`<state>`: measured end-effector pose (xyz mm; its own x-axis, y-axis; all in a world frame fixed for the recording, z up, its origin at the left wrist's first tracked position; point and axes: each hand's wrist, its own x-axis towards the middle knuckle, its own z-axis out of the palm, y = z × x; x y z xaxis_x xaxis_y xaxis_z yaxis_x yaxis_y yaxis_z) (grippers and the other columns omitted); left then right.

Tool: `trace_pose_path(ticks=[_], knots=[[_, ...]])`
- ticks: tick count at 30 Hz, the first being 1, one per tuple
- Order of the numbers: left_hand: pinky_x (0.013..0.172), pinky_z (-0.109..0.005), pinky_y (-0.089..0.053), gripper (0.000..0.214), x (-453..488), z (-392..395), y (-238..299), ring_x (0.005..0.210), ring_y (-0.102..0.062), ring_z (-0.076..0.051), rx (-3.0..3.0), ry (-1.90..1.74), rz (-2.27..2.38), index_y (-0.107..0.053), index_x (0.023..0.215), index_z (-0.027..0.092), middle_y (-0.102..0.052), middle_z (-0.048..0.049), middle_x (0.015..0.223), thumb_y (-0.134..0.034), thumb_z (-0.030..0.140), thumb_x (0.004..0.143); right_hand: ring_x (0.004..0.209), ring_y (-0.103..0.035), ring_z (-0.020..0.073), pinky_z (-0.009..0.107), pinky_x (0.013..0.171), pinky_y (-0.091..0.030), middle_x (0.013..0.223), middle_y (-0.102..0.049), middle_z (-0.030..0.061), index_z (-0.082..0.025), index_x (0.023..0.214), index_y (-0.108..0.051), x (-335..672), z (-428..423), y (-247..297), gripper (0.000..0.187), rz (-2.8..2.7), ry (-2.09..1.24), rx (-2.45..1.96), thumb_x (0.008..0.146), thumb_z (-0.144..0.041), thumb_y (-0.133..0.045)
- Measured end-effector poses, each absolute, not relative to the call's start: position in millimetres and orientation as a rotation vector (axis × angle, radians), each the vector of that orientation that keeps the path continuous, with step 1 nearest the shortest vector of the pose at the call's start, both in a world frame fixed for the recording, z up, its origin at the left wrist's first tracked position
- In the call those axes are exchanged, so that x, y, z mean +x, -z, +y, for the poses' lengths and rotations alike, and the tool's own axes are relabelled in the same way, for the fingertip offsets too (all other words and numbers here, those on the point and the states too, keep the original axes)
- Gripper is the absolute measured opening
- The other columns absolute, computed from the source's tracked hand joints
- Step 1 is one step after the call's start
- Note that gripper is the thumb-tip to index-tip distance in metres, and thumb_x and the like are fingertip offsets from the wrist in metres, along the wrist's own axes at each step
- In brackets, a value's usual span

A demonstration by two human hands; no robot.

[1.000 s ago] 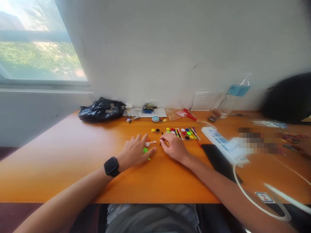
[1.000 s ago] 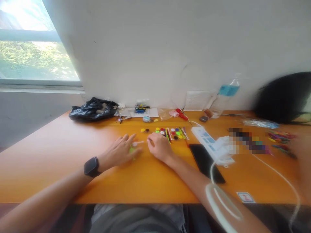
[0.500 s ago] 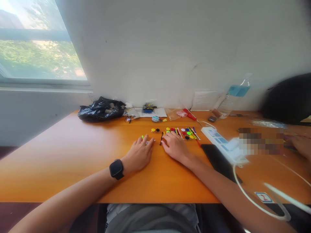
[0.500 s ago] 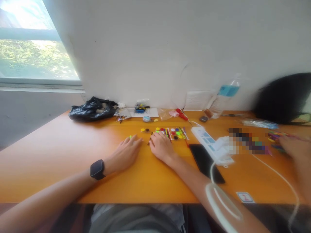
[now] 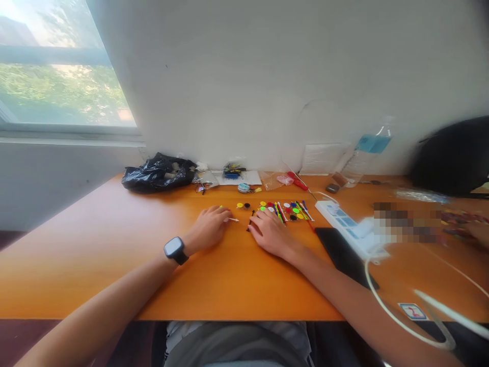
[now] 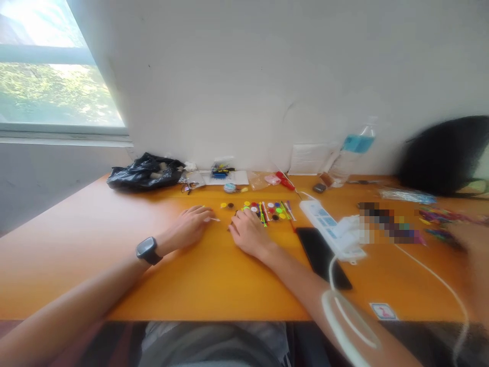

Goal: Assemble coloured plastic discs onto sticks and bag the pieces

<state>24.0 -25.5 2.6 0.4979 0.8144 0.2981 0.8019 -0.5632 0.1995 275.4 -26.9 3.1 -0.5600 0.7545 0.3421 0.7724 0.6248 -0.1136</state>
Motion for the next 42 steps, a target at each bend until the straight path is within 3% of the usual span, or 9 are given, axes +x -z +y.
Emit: trace_pose_path(ticks=[3,6,9,12,17,24,29,35,42], knots=[[0.105,-0.046,-0.048,0.045,26.7,-28.1,-9.7,0.127,-0.058,-0.031,2.563,-0.661,1.634,-0.061,0.135,0.028,-0.063,-0.0084,0.141,-0.055,0.019,0.091,0.105,-0.056,0.0286,0.044,0.097,-0.044,0.102,-0.067,0.0119,-0.017,0.104,-0.071,274.5,-29.3,-2.3,0.019,-2.488,0.048,-1.164,0.103,-0.033,-0.060],[0.102,-0.049,-0.046,0.053,30.0,-33.0,-12.5,0.129,-0.054,-0.037,2.496,-0.684,1.794,-0.053,0.144,0.026,-0.055,-0.0139,0.149,-0.062,0.042,0.094,0.105,-0.056,0.0277,0.043,0.096,-0.044,0.102,-0.067,0.0108,-0.018,0.109,-0.071,273.0,-32.8,-1.8,0.020,-2.513,0.013,-1.098,0.102,-0.035,-0.061],[0.096,-0.050,-0.045,0.059,33.2,-36.7,-7.9,0.120,-0.058,-0.039,2.452,-0.612,1.913,-0.053,0.141,0.022,-0.061,-0.0184,0.135,-0.054,0.062,0.098,0.101,-0.057,0.0261,0.040,0.091,-0.044,0.101,-0.066,0.0098,-0.019,0.104,-0.073,271.1,-35.2,-2.1,0.018,-2.545,-0.011,-1.066,0.102,-0.032,-0.061],[0.091,-0.046,-0.044,0.049,35.7,-36.3,0.1,0.109,-0.060,-0.035,2.508,-0.555,1.903,-0.059,0.130,0.021,-0.065,-0.0159,0.119,-0.046,0.060,0.103,0.097,-0.058,0.0241,0.036,0.086,-0.044,0.098,-0.066,0.0091,-0.018,0.098,-0.072,270.1,-35.2,-2.5,0.014,-2.563,-0.029,-1.075,0.102,-0.025,-0.060],[0.089,-0.042,-0.045,0.038,33.6,-27.3,6.6,0.103,-0.060,-0.029,2.605,-0.607,1.748,-0.063,0.130,0.026,-0.065,-0.0119,0.118,-0.042,0.049,0.107,0.094,-0.059,0.0225,0.034,0.084,-0.043,0.095,-0.067,0.0080,-0.018,0.091,-0.067,270.5,-33.5,-2.3,0.013,-2.550,-0.038,-1.097,0.099,-0.015,-0.058],[0.083,-0.035,-0.048,0.042,24.3,-15.4,-3.6,0.095,-0.065,-0.024,2.546,-0.708,1.527,-0.076,0.113,0.026,-0.070,-0.0088,0.103,-0.040,0.048,0.109,0.086,-0.060,0.0212,0.032,0.077,-0.041,0.088,-0.067,0.0058,-0.019,0.085,-0.064,271.6,-32.5,-0.6,0.011,-2.525,-0.068,-1.110,0.095,-0.016,-0.062],[0.088,-0.035,-0.050,0.039,20.3,-12.9,-6.8,0.103,-0.070,-0.027,2.556,-0.704,1.483,-0.074,0.120,0.027,-0.075,-0.0093,0.111,-0.045,0.049,0.107,0.083,-0.062,0.0198,0.030,0.075,-0.040,0.086,-0.069,0.0037,-0.021,0.089,-0.064,272.8,-31.8,1.2,0.011,-2.486,-0.149,-1.118,0.091,-0.011,-0.060],[0.090,-0.035,-0.052,0.047,14.7,-12.1,-5.5,0.114,-0.070,-0.029,2.472,-0.735,1.501,-0.059,0.144,0.027,-0.073,-0.0105,0.130,-0.049,0.051,0.104,0.085,-0.064,0.0196,0.030,0.074,-0.039,0.088,-0.070,0.0035,-0.021,0.090,-0.063,275.3,-31.2,0.8,0.014,-2.429,-0.166,-1.203,0.091,-0.008,-0.056],[0.082,-0.032,-0.051,0.041,13.8,-8.2,-6.0,0.101,-0.071,-0.027,2.453,-0.742,1.508,-0.068,0.124,0.025,-0.074,-0.0096,0.115,-0.055,0.055,0.100,0.095,-0.065,0.0212,0.030,0.084,-0.044,0.101,-0.071,0.0079,-0.018,0.100,-0.064,276.4,-30.3,2.1,0.019,-2.495,-0.233,-1.165,0.096,-0.005,-0.050]])
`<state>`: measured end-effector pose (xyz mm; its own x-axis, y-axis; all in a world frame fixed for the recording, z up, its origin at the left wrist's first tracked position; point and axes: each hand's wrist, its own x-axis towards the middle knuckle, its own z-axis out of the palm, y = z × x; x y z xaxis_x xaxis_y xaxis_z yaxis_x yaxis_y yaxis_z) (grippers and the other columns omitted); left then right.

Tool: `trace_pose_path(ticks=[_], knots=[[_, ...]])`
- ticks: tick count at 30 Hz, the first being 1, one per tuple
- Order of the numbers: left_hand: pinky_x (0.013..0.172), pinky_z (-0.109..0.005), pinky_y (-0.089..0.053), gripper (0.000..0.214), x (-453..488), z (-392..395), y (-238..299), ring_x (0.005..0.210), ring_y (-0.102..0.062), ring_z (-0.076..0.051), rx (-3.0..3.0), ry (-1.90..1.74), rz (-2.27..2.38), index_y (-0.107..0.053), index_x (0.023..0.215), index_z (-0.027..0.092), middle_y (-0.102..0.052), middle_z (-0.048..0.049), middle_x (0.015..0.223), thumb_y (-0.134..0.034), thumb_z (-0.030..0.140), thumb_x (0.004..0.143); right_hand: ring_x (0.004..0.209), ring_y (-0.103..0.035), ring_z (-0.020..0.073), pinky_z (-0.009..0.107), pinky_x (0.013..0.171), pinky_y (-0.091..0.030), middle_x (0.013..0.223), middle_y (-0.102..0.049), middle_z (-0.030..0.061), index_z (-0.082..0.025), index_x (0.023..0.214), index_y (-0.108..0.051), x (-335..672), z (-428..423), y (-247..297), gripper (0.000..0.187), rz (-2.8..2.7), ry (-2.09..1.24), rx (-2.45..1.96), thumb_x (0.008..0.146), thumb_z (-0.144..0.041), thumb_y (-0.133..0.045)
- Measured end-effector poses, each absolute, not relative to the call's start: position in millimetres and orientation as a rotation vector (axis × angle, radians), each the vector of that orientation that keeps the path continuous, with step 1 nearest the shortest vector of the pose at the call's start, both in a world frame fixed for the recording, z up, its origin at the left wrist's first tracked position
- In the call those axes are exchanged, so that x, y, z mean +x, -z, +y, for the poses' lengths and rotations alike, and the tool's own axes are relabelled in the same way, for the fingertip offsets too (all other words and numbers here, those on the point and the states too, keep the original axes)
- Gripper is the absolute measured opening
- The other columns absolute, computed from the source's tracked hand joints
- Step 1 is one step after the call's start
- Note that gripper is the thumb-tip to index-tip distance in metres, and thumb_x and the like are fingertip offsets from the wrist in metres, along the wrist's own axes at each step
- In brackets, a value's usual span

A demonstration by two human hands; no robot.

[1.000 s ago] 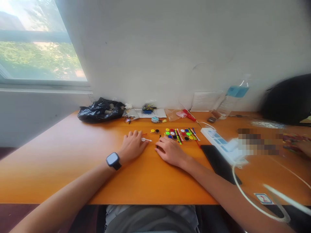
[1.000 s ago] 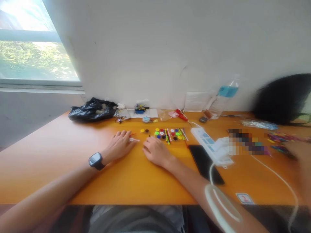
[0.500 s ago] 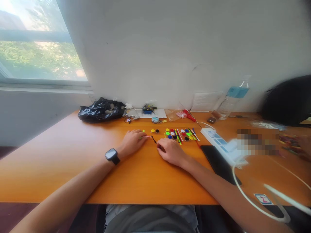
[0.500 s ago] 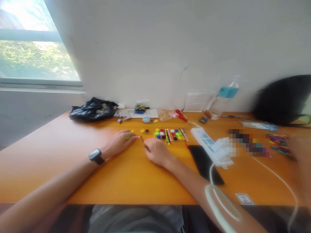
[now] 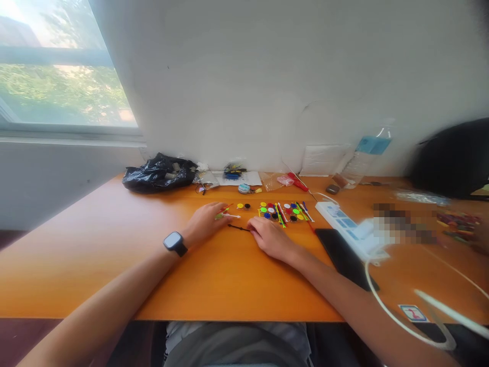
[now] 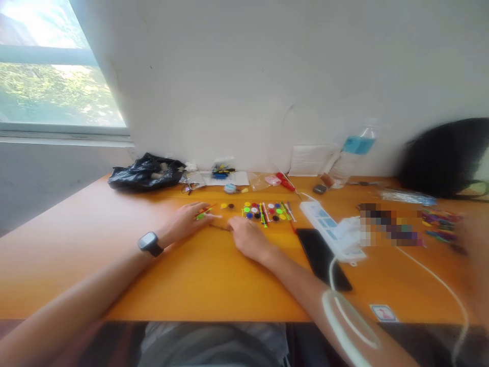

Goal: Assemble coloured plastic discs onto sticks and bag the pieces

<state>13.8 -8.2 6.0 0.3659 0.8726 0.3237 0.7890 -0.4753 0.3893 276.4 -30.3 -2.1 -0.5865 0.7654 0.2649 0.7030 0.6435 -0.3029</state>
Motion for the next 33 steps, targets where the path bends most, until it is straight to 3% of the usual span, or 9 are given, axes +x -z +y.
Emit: trace_pose_path(ticks=[7,12,15,19,23,25,28,30,33], knots=[[0.079,-0.033,-0.050,0.030,14.1,-3.2,6.0,0.091,-0.066,-0.023,2.471,-0.856,1.478,-0.066,0.104,0.022,-0.066,-0.0078,0.104,-0.054,0.049,0.102,0.101,-0.062,0.0224,0.032,0.090,-0.045,0.106,-0.067,0.0101,-0.017,0.109,-0.061,277.3,-31.7,6.1,0.027,-2.592,-0.180,-1.122,0.095,0.000,-0.045],[0.073,-0.033,-0.047,0.028,13.6,-1.8,9.1,0.082,-0.063,-0.021,2.452,-0.899,1.494,-0.062,0.096,0.022,-0.064,-0.0055,0.095,-0.055,0.049,0.101,0.096,-0.061,0.0241,0.035,0.087,-0.045,0.101,-0.066,0.0093,-0.018,0.101,-0.059,275.7,-35.1,-2.8,0.008,-2.590,-0.091,-1.194,0.101,-0.014,-0.053],[0.074,-0.032,-0.047,0.028,14.0,-2.1,6.1,0.085,-0.064,-0.022,2.444,-0.883,1.493,-0.064,0.099,0.022,-0.066,-0.0066,0.099,-0.056,0.049,0.100,0.097,-0.061,0.0244,0.035,0.086,-0.044,0.101,-0.066,0.0091,-0.019,0.098,-0.059,275.1,-35.0,-5.1,0.006,-2.591,-0.062,-1.213,0.102,-0.018,-0.055],[0.075,-0.031,-0.046,0.033,11.2,-2.7,-10.3,0.088,-0.066,-0.022,2.410,-0.864,1.565,-0.065,0.103,0.022,-0.070,-0.0078,0.103,-0.043,0.046,0.106,0.096,-0.060,0.0242,0.036,0.086,-0.044,0.100,-0.066,0.0092,-0.018,0.097,-0.059,275.8,-32.4,-1.7,0.010,-2.612,-0.040,-1.193,0.103,-0.014,-0.052],[0.063,-0.030,-0.036,0.047,-5.2,0.7,-33.4,0.074,-0.064,-0.022,2.395,-0.785,1.825,-0.063,0.089,0.022,-0.069,-0.0058,0.081,-0.032,0.052,0.108,0.097,-0.059,0.0245,0.037,0.088,-0.045,0.101,-0.065,0.0099,-0.018,0.099,-0.060,276.2,-32.2,0.2,0.011,-2.609,-0.032,-1.158,0.104,-0.014,-0.051],[0.061,-0.029,-0.034,0.052,-18.2,3.7,-42.6,0.069,-0.063,-0.021,2.366,-0.654,1.859,-0.064,0.083,0.022,-0.070,-0.0046,0.076,-0.041,0.064,0.102,0.102,-0.058,0.0248,0.037,0.091,-0.045,0.105,-0.065,0.0099,-0.018,0.106,-0.062,275.6,-33.1,0.5,0.011,-2.599,-0.048,-1.082,0.104,-0.015,-0.052],[0.055,-0.029,-0.034,0.058,-36.3,6.8,-51.0,0.059,-0.062,-0.019,2.265,-0.190,1.683,-0.067,0.067,0.021,-0.070,-0.0042,0.065,-0.065,0.077,0.081,0.105,-0.057,0.0242,0.037,0.093,-0.044,0.109,-0.064,0.0090,-0.020,0.116,-0.064,273.4,-34.0,2.1,0.017,-2.602,-0.068,-0.959,0.106,-0.017,-0.051],[0.054,-0.028,-0.038,0.057,-44.1,7.8,-52.5,0.057,-0.063,-0.019,2.121,0.087,1.461,-0.070,0.062,0.020,-0.071,-0.0048,0.062,-0.073,0.076,0.073,0.102,-0.057,0.0235,0.036,0.092,-0.044,0.108,-0.065,0.0084,-0.020,0.115,-0.065,271.7,-34.1,3.3,0.017,-2.607,-0.073,-0.919,0.107,-0.019,-0.051],[0.057,-0.026,-0.044,0.046,-51.6,10.6,-49.9,0.061,-0.067,-0.019,1.994,0.203,1.316,-0.073,0.062,0.020,-0.074,-0.0051,0.065,-0.080,0.065,0.070,0.097,-0.057,0.0226,0.036,0.089,-0.043,0.104,-0.066,0.0076,-0.020,0.107,-0.066,270.2,-33.7,3.6,0.014,-2.609,-0.085,-0.894,0.106,-0.019,-0.052]])
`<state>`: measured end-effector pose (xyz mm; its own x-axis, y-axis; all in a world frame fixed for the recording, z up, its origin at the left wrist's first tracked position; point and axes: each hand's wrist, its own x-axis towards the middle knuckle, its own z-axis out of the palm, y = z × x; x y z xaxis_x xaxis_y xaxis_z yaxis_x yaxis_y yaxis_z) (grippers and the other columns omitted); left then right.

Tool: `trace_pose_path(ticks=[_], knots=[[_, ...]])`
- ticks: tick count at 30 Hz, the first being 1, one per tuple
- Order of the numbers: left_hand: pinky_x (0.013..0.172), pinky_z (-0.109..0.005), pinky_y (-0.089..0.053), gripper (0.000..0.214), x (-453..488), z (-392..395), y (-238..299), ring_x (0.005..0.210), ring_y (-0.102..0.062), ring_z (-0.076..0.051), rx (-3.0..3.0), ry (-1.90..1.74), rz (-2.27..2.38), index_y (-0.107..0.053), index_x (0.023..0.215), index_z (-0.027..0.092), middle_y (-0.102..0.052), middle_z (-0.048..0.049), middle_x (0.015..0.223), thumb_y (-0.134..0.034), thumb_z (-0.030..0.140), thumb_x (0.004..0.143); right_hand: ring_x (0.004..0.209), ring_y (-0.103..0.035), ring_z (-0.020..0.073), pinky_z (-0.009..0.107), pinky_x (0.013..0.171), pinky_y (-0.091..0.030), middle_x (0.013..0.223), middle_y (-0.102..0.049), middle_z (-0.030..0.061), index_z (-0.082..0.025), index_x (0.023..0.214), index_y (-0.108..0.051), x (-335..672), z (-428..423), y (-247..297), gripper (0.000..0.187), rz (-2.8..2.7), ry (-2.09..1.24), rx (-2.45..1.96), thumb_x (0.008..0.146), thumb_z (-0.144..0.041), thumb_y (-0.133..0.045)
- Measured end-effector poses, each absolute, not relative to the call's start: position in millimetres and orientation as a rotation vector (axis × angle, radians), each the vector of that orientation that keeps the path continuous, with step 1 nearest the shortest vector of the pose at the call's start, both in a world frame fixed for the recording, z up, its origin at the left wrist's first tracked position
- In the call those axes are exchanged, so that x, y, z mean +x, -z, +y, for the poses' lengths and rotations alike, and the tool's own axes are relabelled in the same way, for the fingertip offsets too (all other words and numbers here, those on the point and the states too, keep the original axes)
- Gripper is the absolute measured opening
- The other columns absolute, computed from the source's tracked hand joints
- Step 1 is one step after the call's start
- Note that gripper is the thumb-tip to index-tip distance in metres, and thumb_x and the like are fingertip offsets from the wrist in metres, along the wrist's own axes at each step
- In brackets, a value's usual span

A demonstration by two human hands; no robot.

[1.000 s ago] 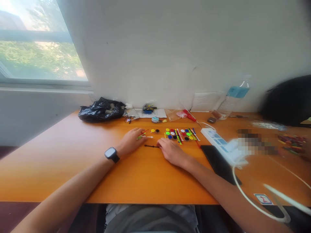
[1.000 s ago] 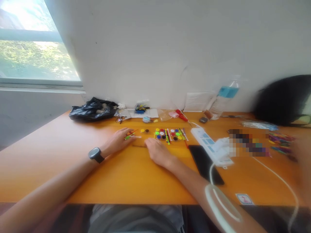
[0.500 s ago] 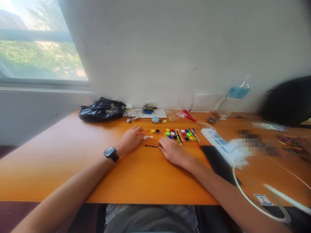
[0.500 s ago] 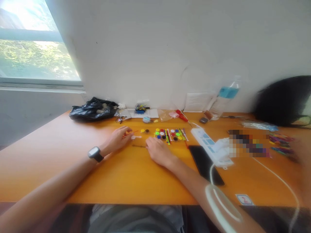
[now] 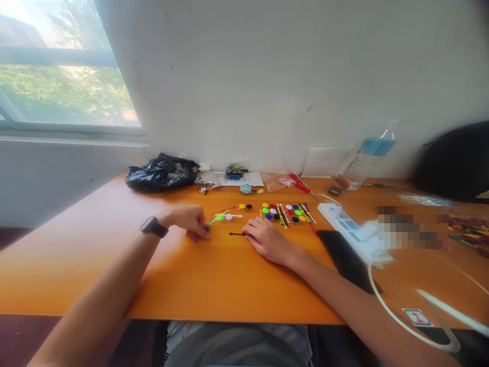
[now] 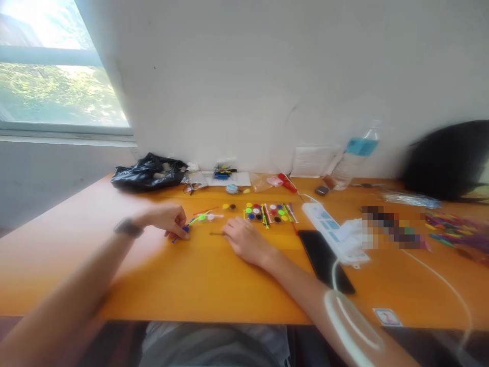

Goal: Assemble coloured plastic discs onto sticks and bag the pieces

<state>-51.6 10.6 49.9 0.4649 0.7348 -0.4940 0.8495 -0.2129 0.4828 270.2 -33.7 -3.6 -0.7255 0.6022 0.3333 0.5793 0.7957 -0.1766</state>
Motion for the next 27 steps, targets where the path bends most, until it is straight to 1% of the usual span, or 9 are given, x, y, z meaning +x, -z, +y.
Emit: trace_pose_path(ticks=[2,4,7,10,14,18,21,24,27], knots=[[0.058,-0.026,-0.046,0.039,-58.2,14.5,-47.1,0.063,-0.069,-0.019,1.989,0.193,1.368,-0.073,0.063,0.020,-0.074,-0.0048,0.065,-0.080,0.057,0.071,0.094,-0.056,0.0220,0.036,0.087,-0.042,0.101,-0.067,0.0071,-0.020,0.102,-0.065,270.0,-33.4,2.6,0.013,-2.614,-0.108,-0.884,0.106,-0.018,-0.053],[0.058,-0.026,-0.046,0.037,-67.4,19.4,-45.2,0.062,-0.069,-0.020,2.004,0.178,1.456,-0.072,0.062,0.020,-0.074,-0.0053,0.065,-0.077,0.055,0.072,0.092,-0.056,0.0217,0.035,0.085,-0.042,0.099,-0.067,0.0068,-0.020,0.099,-0.064,270.1,-33.4,1.5,0.014,-2.620,-0.130,-0.881,0.106,-0.017,-0.052],[0.057,-0.028,-0.046,0.039,-82.1,26.4,-43.6,0.059,-0.067,-0.020,2.031,0.165,1.561,-0.070,0.063,0.020,-0.073,-0.0054,0.066,-0.071,0.057,0.075,0.092,-0.056,0.0216,0.035,0.085,-0.042,0.100,-0.067,0.0068,-0.019,0.098,-0.063,270.3,-33.4,1.1,0.014,-2.625,-0.148,-0.879,0.106,-0.016,-0.052],[0.056,-0.027,-0.043,0.043,-90.1,32.1,-40.4,0.062,-0.065,-0.020,2.080,0.118,1.588,-0.067,0.068,0.020,-0.072,-0.0044,0.069,-0.069,0.062,0.075,0.092,-0.057,0.0212,0.034,0.086,-0.043,0.100,-0.067,0.0068,-0.019,0.099,-0.063,270.4,-33.2,2.2,0.014,-2.624,-0.174,-0.872,0.106,-0.016,-0.050],[0.057,-0.026,-0.036,0.050,-87.7,38.1,-31.8,0.067,-0.059,-0.018,2.244,-0.108,1.582,-0.067,0.078,0.021,-0.069,-0.0038,0.076,-0.063,0.071,0.078,0.092,-0.057,0.0212,0.033,0.085,-0.043,0.099,-0.067,0.0066,-0.020,0.098,-0.062,270.2,-33.2,2.9,0.014,-2.621,-0.184,-0.866,0.105,-0.015,-0.051],[0.054,-0.027,-0.030,0.053,-85.2,38.1,-28.0,0.060,-0.048,-0.015,2.312,-0.143,1.485,-0.062,0.070,0.020,-0.060,-0.0020,0.067,-0.057,0.071,0.083,0.090,-0.057,0.0209,0.033,0.084,-0.043,0.098,-0.066,0.0066,-0.019,0.097,-0.062,269.8,-34.2,1.1,0.014,-2.616,-0.191,-0.871,0.104,-0.014,-0.051],[0.053,-0.026,-0.029,0.052,-88.8,34.4,-32.3,0.060,-0.048,-0.014,2.296,-0.103,1.424,-0.062,0.069,0.020,-0.060,-0.0014,0.067,-0.062,0.070,0.082,0.090,-0.057,0.0211,0.034,0.084,-0.043,0.097,-0.066,0.0065,-0.020,0.097,-0.062,269.8,-34.7,0.4,0.014,-2.616,-0.189,-0.868,0.104,-0.014,-0.051],[0.058,-0.025,-0.038,0.047,-89.5,31.2,-38.1,0.070,-0.059,-0.018,2.219,-0.140,1.413,-0.067,0.084,0.020,-0.069,-0.0027,0.081,-0.067,0.067,0.079,0.090,-0.057,0.0215,0.034,0.084,-0.043,0.097,-0.067,0.0065,-0.020,0.097,-0.062,270.1,-34.9,0.9,0.014,-2.614,-0.175,-0.867,0.103,-0.013,-0.051],[0.068,-0.028,-0.047,0.052,-74.9,27.3,-38.2,0.083,-0.067,-0.022,2.150,-0.288,1.500,-0.068,0.103,0.020,-0.073,-0.0066,0.097,-0.061,0.068,0.085,0.091,-0.057,0.0221,0.035,0.085,-0.043,0.097,-0.067,0.0070,-0.020,0.097,-0.062,270.3,-35.2,1.4,0.014,-2.602,-0.168,-0.869,0.102,-0.012,-0.051]])
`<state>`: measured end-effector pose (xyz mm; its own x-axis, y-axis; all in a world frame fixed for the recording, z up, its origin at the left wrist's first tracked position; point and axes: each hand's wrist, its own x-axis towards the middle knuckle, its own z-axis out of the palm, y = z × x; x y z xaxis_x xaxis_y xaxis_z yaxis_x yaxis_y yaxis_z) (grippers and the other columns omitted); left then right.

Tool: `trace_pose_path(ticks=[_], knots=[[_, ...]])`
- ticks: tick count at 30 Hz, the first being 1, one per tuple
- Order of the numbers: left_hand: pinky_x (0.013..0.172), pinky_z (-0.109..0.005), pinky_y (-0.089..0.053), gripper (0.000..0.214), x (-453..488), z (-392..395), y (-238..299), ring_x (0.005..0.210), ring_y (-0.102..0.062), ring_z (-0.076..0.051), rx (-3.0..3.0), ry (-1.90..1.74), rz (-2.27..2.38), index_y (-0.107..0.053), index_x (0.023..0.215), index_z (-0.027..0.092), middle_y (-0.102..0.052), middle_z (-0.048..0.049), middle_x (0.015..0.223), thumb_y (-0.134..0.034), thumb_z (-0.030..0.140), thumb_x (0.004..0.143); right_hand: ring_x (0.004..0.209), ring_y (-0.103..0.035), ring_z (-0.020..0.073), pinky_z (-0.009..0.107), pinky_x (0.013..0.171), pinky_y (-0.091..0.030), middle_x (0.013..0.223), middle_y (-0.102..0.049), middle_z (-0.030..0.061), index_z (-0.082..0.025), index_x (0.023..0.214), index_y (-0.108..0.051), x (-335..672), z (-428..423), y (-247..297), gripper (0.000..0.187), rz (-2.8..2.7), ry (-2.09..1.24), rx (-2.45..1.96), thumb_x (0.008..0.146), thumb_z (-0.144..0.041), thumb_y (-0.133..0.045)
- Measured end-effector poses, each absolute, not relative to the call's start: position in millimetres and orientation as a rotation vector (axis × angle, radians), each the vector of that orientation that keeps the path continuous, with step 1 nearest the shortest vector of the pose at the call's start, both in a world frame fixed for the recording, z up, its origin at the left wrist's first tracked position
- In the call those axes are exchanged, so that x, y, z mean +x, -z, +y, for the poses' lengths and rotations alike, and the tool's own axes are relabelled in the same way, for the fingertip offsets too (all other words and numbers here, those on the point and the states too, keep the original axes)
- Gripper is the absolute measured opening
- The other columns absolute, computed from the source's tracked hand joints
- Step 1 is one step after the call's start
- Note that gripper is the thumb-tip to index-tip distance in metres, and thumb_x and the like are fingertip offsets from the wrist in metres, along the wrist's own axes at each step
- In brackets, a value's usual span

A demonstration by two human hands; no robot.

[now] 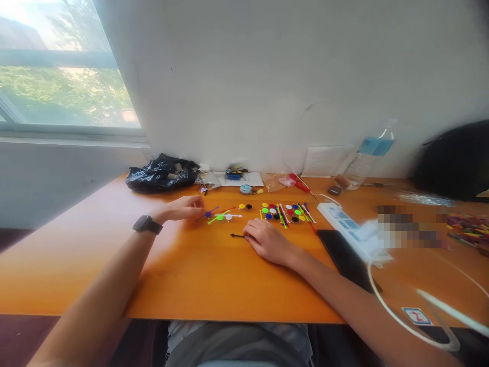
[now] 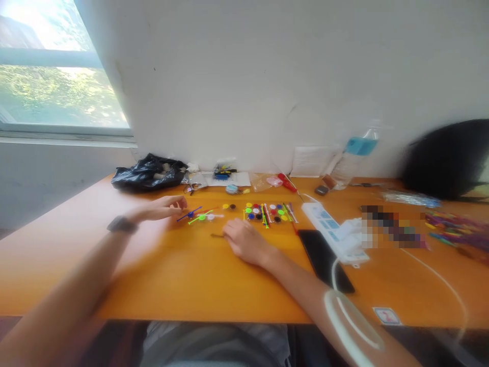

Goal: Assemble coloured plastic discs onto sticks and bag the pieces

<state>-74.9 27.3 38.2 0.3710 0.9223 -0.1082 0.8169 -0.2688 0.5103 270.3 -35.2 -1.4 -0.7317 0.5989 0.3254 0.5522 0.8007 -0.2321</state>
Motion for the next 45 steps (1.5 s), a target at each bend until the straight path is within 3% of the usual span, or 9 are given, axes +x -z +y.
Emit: trace_pose_path(ticks=[5,11,16,20,23,26,30,37,45], knots=[[0.091,-0.038,-0.052,0.071,-23.0,11.2,-20.7,0.109,-0.067,-0.030,2.341,-0.536,1.487,-0.061,0.131,0.016,-0.070,-0.0164,0.124,-0.050,0.075,0.094,0.090,-0.058,0.0218,0.034,0.085,-0.043,0.095,-0.067,0.0068,-0.020,0.094,-0.059,269.7,-36.7,0.7,0.012,-2.537,-0.186,-0.889,0.097,-0.010,-0.053],[0.119,-0.039,-0.040,0.055,6.3,-2.0,0.6,0.143,-0.051,-0.027,2.533,-0.689,1.226,-0.045,0.158,0.028,-0.053,-0.0091,0.157,-0.037,0.053,0.109,0.070,-0.061,0.0183,0.029,0.068,-0.040,0.079,-0.066,0.0008,-0.022,0.099,-0.056,269.2,-35.3,-0.4,0.006,-2.301,-0.264,-1.114,0.101,-0.020,-0.050],[0.107,-0.037,-0.049,0.046,3.0,3.1,-1.2,0.122,-0.065,-0.026,2.622,-0.643,1.140,-0.073,0.128,0.028,-0.072,-0.0100,0.129,-0.036,0.047,0.110,0.082,-0.065,0.0216,0.031,0.073,-0.043,0.092,-0.070,0.0041,-0.023,0.106,-0.058,274.9,-23.7,-0.8,0.016,-2.129,-0.205,-1.169,0.099,-0.014,-0.046],[0.086,-0.034,-0.052,0.041,-1.4,2.3,-9.7,0.096,-0.070,-0.025,2.647,-0.586,1.219,-0.077,0.103,0.026,-0.075,-0.0093,0.100,-0.043,0.049,0.107,0.093,-0.065,0.0241,0.034,0.083,-0.047,0.100,-0.070,0.0080,-0.021,0.100,-0.060,279.3,-13.2,1.5,0.023,-2.102,-0.152,-1.200,0.096,-0.008,-0.043],[0.081,-0.033,-0.051,0.038,-2.3,-1.6,-13.3,0.093,-0.071,-0.025,2.633,-0.576,1.286,-0.068,0.128,0.028,-0.076,-0.0071,0.101,-0.045,0.047,0.106,0.099,-0.065,0.0254,0.037,0.091,-0.049,0.104,-0.070,0.0106,-0.019,0.105,-0.063,279.8,-7.0,4.9,0.027,-2.126,-0.134,-1.201,0.095,-0.005,-0.043],[0.087,-0.034,-0.052,0.049,-0.4,-4.4,-12.7,0.104,-0.070,-0.026,2.633,-0.594,1.315,-0.054,0.149,0.028,-0.074,-0.0091,0.120,-0.047,0.047,0.105,0.102,-0.065,0.0255,0.039,0.094,-0.051,0.108,-0.070,0.0125,-0.018,0.110,-0.065,279.1,-2.9,7.3,0.029,-2.142,-0.180,-1.151,0.096,-0.004,-0.044],[0.093,-0.036,-0.052,0.047,1.3,-3.5,-9.8,0.111,-0.068,-0.029,2.672,-0.581,1.340,-0.060,0.141,0.023,-0.072,-0.0126,0.122,-0.048,0.049,0.103,0.101,-0.065,0.0248,0.038,0.094,-0.052,0.108,-0.069,0.0125,-0.017,0.110,-0.067,279.1,-1.0,5.7,0.028,-2.141,-0.211,-1.091,0.099,-0.007,-0.044],[0.081,-0.033,-0.051,0.039,-8.2,0.7,-12.4,0.097,-0.072,-0.026,2.651,-0.481,1.364,-0.067,0.128,0.027,-0.075,-0.0081,0.111,-0.054,0.048,0.098,0.089,-0.065,0.0232,0.035,0.085,-0.052,0.103,-0.066,0.0109,-0.018,0.105,-0.070,281.7,0.1,2.1,0.024,-2.097,-0.192,-1.144,0.099,-0.011,-0.048],[0.077,-0.032,-0.049,0.047,-15.9,1.0,-20.5,0.095,-0.071,-0.027,2.662,-0.426,1.461,-0.068,0.124,0.027,-0.074,-0.0082,0.111,-0.057,0.062,0.094,0.097,-0.067,0.0246,0.037,0.089,-0.052,0.109,-0.071,0.0107,-0.019,0.111,-0.072,283.6,-0.1,3.8,0.028,-2.084,-0.178,-1.142,0.096,-0.007,-0.051]])
